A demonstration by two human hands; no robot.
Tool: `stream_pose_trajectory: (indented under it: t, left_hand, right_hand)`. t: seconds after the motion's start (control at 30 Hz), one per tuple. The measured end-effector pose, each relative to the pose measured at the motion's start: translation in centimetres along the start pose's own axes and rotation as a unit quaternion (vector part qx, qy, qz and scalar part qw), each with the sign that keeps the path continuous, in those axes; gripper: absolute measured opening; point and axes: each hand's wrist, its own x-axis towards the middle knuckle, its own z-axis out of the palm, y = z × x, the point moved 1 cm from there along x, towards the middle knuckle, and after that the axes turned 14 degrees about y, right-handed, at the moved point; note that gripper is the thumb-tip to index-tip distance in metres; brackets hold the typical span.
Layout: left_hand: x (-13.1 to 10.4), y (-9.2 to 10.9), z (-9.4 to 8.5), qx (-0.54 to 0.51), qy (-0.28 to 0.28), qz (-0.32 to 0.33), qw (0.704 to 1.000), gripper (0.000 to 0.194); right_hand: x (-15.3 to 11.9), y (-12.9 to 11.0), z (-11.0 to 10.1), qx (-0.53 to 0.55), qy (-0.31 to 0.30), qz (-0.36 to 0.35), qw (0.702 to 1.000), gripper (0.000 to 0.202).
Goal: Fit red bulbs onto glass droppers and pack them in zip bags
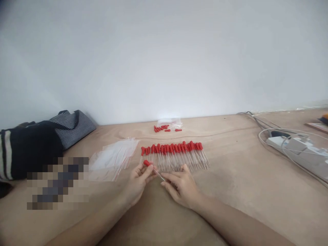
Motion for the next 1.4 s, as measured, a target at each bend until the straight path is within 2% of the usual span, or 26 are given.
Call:
stream_pose_trajectory:
  t: [0.07,0.17,0.23,0.3,0.4,0.5,0.6,0.67,0.73,0.8,0.83,0.87,0.93,1.0,1.07,1.13,1.23,1.33,1.4]
  left_hand:
    - [1.3,1.1,-0.8,0.01,0.027,-0.004,1.0,0.03]
    - [4.7,3.3,-2.1,0.147,0.012,0.014,0.989,0.028]
    - [7.0,4.2,-2.2,0.255,0.007,0.051,0.966,0.028]
    - [8.5,4.4,-1.7,0.375,0.001,0.09,0.923,0.035]
    - [9.6,3.8,-0.4,0.453,-0.011,0.107,0.885,0.04]
    - [10.0,3.3,0.2,0.464,-0.022,0.1,0.88,0.041]
    - [10.2,3.2,-0.2,0.471,-0.031,0.108,0.875,0.044]
    - [10.0,3.3,-0.8,0.481,-0.017,0.152,0.863,0.044]
    - [9.0,3.4,-1.5,0.486,0.007,0.235,0.842,0.034]
    - [7.2,3.3,-2.3,0.474,-0.006,0.33,0.816,0.024]
    - [6.0,3.2,-2.7,0.464,-0.04,0.37,0.804,0.024]
    - [4.6,3.0,-3.0,0.454,-0.099,0.402,0.789,0.025]
    - [2.0,2.7,-3.6,0.432,-0.254,0.431,0.75,0.031]
    - [0.0,2.6,-3.9,0.449,-0.37,0.409,0.703,0.052]
    - [-1.1,2.8,-3.9,0.47,-0.43,0.372,0.675,0.059]
    - [-1.5,3.1,-3.7,0.485,-0.446,0.346,0.668,0.058]
    - [-1.6,3.3,-3.3,0.492,-0.441,0.336,0.671,0.057]
    - [-1.5,2.7,-3.3,0.478,-0.427,0.358,0.679,0.054]
    - [-0.9,2.2,-3.7,0.463,-0.382,0.395,0.695,0.046]
  right_hand:
    - [-0.2,0.1,-0.2,-0.02,0.012,-0.008,1.0,0.024]
    - [-0.3,0.8,-0.7,-0.05,0.038,-0.008,0.998,0.023]
    - [-0.3,1.3,-1.1,-0.066,0.046,-0.006,0.997,0.022]
    - [-0.2,1.7,-1.3,-0.08,0.053,-0.003,0.995,0.022]
    - [-0.1,2.0,-1.6,-0.096,0.065,-0.001,0.993,0.022]
    - [0.0,1.8,-1.6,-0.103,0.067,-0.001,0.992,0.021]
    - [0.0,1.7,-1.5,-0.095,0.053,0.0,0.994,0.021]
    - [-0.1,1.7,-1.4,-0.089,0.04,-0.001,0.995,0.021]
    - [-0.1,1.8,-1.4,-0.088,0.029,-0.004,0.996,0.021]
    - [-0.2,1.9,-1.5,-0.08,0.019,-0.01,0.997,0.021]
    - [-0.2,2.0,-1.7,-0.071,0.011,-0.017,0.997,0.021]
    - [-0.3,2.0,-1.9,-0.059,0.0,-0.026,0.998,0.022]
    - [-0.5,1.9,-2.5,-0.028,-0.041,-0.048,0.998,0.024]
    - [-0.7,1.7,-3.1,0.006,-0.108,-0.07,0.992,0.031]
    - [-1.0,1.5,-3.8,0.016,-0.177,-0.079,0.981,0.043]
    - [-1.2,1.4,-4.2,0.0,-0.222,-0.074,0.972,0.051]
    - [-1.3,1.5,-4.3,-0.024,-0.249,-0.056,0.967,0.053]
    - [-1.0,1.5,-4.2,-0.023,-0.268,-0.052,0.962,0.053]
    - [-0.8,1.5,-4.1,-0.017,-0.27,-0.049,0.962,0.053]
